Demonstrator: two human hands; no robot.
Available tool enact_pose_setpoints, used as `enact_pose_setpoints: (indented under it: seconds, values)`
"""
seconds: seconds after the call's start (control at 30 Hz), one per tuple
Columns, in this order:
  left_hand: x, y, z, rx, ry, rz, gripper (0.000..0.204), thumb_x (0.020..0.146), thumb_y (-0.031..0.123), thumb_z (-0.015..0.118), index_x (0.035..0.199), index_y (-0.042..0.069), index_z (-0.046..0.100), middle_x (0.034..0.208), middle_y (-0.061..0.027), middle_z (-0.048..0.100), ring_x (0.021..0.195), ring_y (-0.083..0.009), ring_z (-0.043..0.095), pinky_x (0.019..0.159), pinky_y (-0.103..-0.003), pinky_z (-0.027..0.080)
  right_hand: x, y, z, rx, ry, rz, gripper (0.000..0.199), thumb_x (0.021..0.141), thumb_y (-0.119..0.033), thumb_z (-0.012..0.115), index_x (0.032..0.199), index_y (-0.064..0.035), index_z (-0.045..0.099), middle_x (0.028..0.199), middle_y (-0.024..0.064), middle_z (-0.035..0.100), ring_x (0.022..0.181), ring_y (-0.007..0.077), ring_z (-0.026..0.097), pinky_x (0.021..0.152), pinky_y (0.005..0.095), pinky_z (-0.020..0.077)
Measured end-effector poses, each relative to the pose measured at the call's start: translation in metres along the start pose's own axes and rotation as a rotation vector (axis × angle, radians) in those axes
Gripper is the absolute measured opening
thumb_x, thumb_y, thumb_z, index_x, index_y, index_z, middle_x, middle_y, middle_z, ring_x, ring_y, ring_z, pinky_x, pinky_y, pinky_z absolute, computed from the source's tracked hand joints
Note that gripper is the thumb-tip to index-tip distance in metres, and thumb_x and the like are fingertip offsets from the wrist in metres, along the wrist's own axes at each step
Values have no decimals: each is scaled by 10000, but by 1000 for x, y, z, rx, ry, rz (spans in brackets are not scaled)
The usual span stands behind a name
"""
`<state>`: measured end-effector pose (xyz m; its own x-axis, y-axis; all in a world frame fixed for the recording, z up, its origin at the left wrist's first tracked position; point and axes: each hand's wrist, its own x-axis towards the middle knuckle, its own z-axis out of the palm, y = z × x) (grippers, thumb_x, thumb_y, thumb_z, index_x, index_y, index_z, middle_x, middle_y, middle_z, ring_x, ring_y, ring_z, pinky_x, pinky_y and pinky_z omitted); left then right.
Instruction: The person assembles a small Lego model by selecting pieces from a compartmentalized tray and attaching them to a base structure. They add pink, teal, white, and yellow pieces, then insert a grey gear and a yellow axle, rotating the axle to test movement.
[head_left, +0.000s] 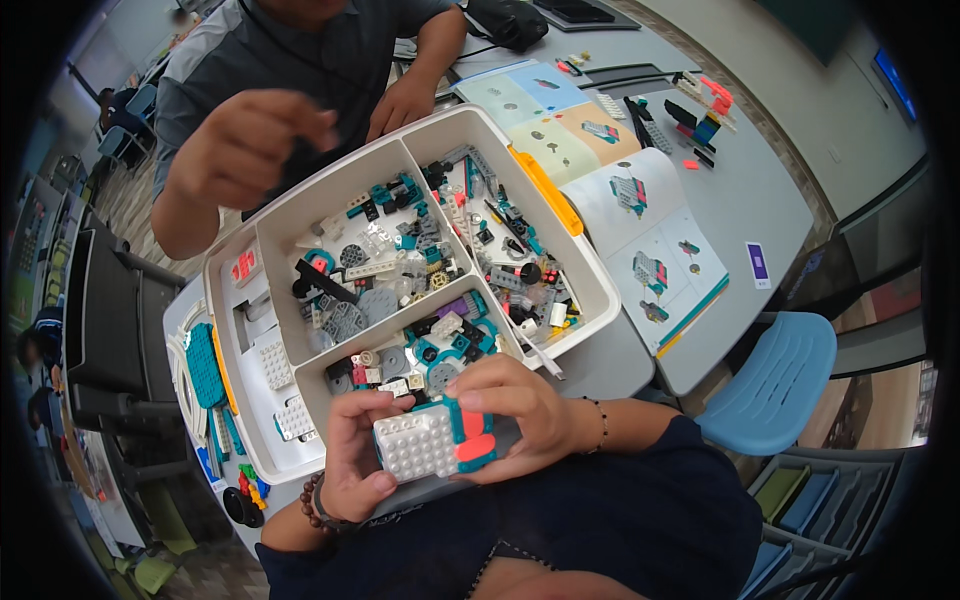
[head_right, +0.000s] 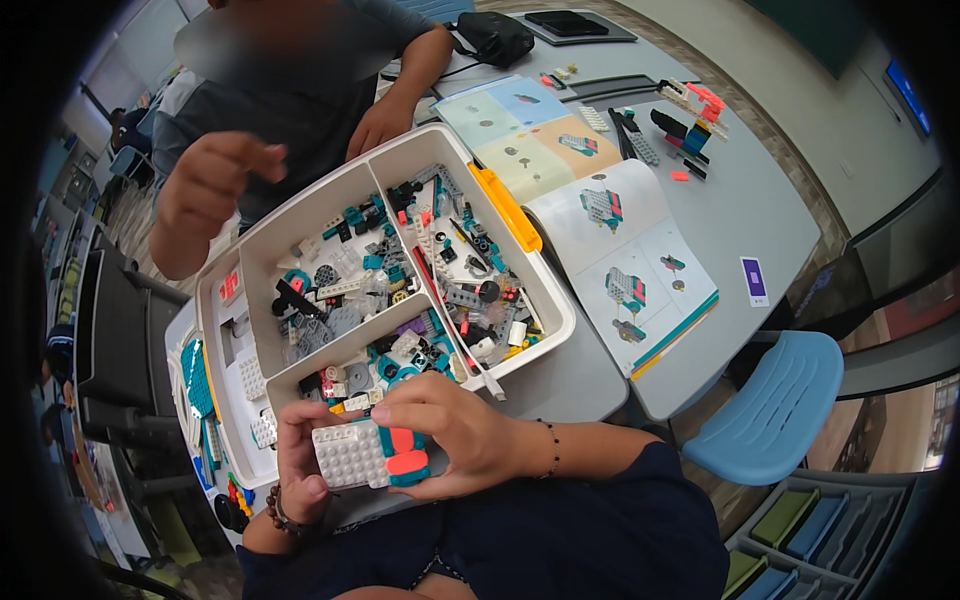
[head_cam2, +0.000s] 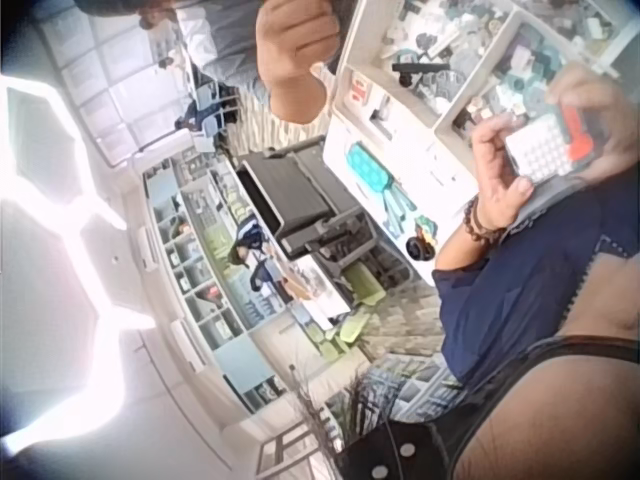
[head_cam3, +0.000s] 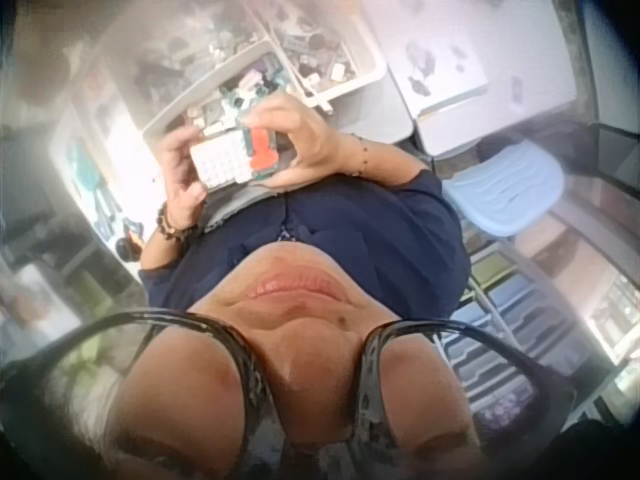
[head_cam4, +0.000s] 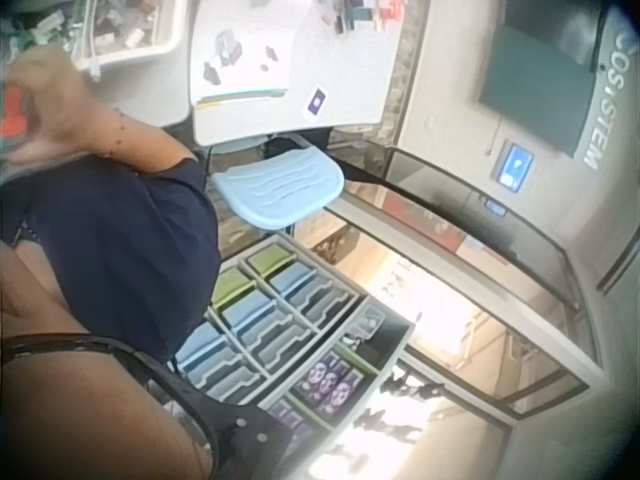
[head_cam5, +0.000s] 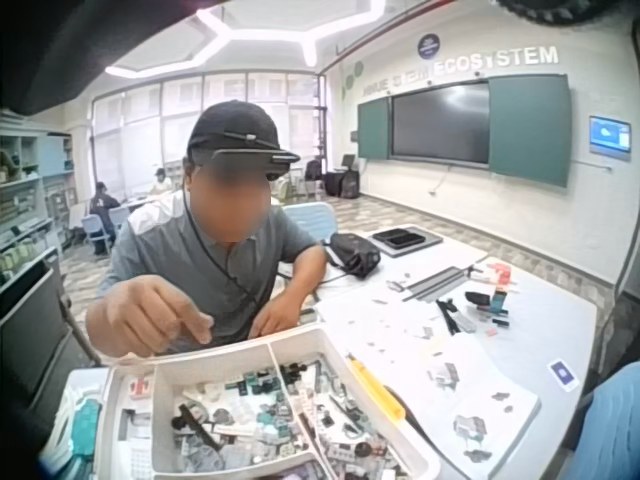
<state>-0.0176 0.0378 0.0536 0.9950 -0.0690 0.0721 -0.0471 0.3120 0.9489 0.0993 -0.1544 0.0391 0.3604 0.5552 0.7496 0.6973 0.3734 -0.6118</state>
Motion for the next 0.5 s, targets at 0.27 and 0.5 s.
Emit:
enact_pose_setpoints:
  seconds: [0.27, 0.5]
  values:
    - [0, 5, 1, 0, -54, -97, 716, 747, 320, 660, 1252, -30, 293, 1246, -156, 410, 1128, -190, 435, 982, -331, 317, 0, 1, -1, 1, -8, -36, 819, 561, -133, 844, 1225, -47, 374, 1071, 184, 501, 952, 302, 549, 755, 371, 472]
    - [4, 6, -6, 345, -189, 79, 671, 746, 335, 663, 1228, -34, 377, 1145, -152, 493, 1061, -233, 505, 963, -333, 335, -4, 2, 4, 15, 26, -76, 723, 569, -139, 826, 1177, -112, 434, 1103, 161, 498, 943, 298, 535, 771, 397, 466]
